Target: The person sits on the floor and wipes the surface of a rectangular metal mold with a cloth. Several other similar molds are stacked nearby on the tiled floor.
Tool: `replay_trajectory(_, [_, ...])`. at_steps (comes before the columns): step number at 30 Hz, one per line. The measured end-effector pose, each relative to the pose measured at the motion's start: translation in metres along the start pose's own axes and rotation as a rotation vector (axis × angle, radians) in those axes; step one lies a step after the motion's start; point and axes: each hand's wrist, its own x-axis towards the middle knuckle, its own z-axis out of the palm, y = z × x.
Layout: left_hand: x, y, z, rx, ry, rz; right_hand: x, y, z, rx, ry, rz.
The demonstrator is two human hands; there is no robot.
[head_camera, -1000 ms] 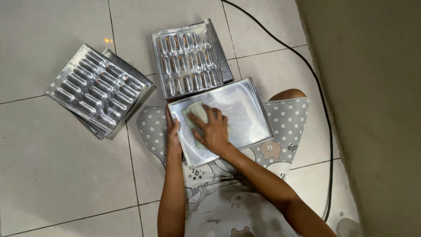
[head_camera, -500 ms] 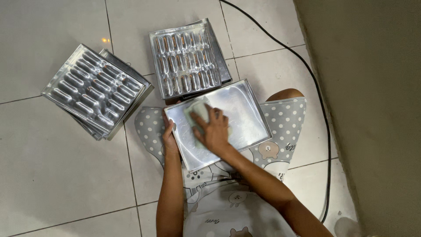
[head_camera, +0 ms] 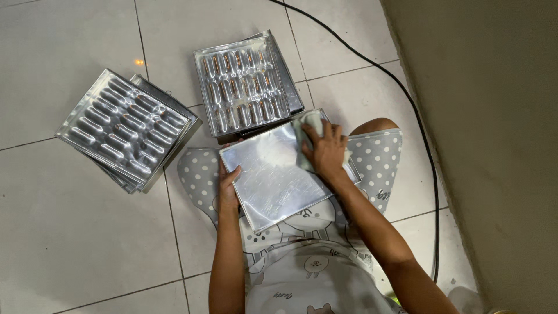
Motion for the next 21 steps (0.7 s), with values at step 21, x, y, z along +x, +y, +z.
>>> replay_trajectory(21, [0.003,-0.035,-0.062,-0.215,-0.895,-0.024,0.051,-0.098,-0.082,0.22,-0.045,-0.357])
